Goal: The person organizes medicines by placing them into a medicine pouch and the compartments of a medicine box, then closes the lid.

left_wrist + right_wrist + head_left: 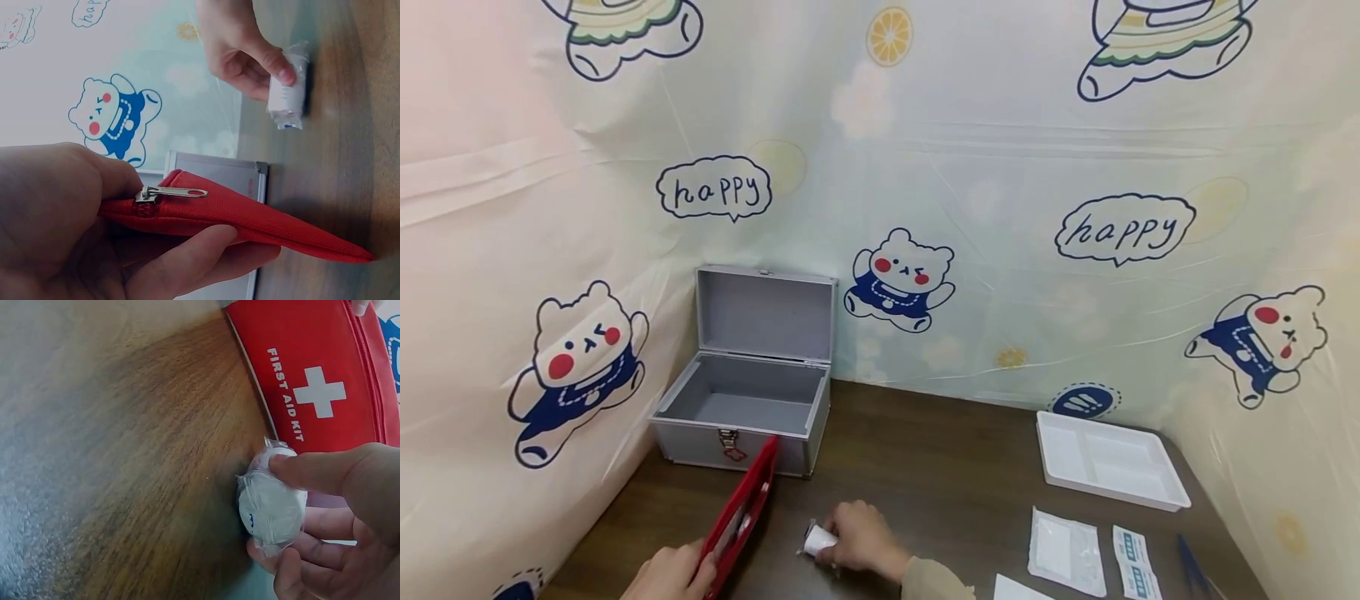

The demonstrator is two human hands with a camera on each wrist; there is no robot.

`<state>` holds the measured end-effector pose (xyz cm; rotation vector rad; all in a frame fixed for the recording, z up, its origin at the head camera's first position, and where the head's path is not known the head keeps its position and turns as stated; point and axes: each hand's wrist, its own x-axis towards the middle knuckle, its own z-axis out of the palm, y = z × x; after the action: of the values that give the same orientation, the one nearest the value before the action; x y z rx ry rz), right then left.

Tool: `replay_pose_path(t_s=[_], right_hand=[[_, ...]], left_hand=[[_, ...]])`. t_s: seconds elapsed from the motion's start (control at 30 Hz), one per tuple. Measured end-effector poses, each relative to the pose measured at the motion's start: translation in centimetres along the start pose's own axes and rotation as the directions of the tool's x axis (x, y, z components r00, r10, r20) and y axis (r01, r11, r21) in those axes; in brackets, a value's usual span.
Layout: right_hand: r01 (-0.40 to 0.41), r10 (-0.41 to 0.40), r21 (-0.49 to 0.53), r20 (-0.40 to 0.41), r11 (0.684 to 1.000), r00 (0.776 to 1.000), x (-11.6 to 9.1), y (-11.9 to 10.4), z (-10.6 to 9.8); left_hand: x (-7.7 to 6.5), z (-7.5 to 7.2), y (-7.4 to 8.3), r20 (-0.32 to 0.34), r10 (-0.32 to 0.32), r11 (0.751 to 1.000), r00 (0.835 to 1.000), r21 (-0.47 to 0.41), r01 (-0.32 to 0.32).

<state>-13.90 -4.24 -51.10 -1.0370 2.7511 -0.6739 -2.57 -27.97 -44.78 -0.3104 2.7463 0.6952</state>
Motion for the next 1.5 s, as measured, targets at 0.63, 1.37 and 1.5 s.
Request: replay_pose_path(t_s=[0.63, 1.37, 1.5], right_hand=[[-0.157, 0.176, 0.700, 0.045, 0.697, 0.983, 1.4, -0.7, -1.5], [-0.134, 0.057, 0.931, 0.122, 0.340, 0.991, 3.6, -6.1, -4.3], [-0.131, 0.045, 0.937, 0.123, 0.325, 0.991, 3.8, -6.9, -3.4]], left_hand=[[-0.3, 0.2, 0.2, -0.030, 0.027, 1.000, 0.999, -0.012, -0.028], [-0.6, 0.1, 0.8, -0.075, 0.042, 0.999, 0.996, -0.027, -0.044], [-0.8, 0.1, 0.7, -0.083, 0.043, 0.999, 0.996, -0.010, -0.044]])
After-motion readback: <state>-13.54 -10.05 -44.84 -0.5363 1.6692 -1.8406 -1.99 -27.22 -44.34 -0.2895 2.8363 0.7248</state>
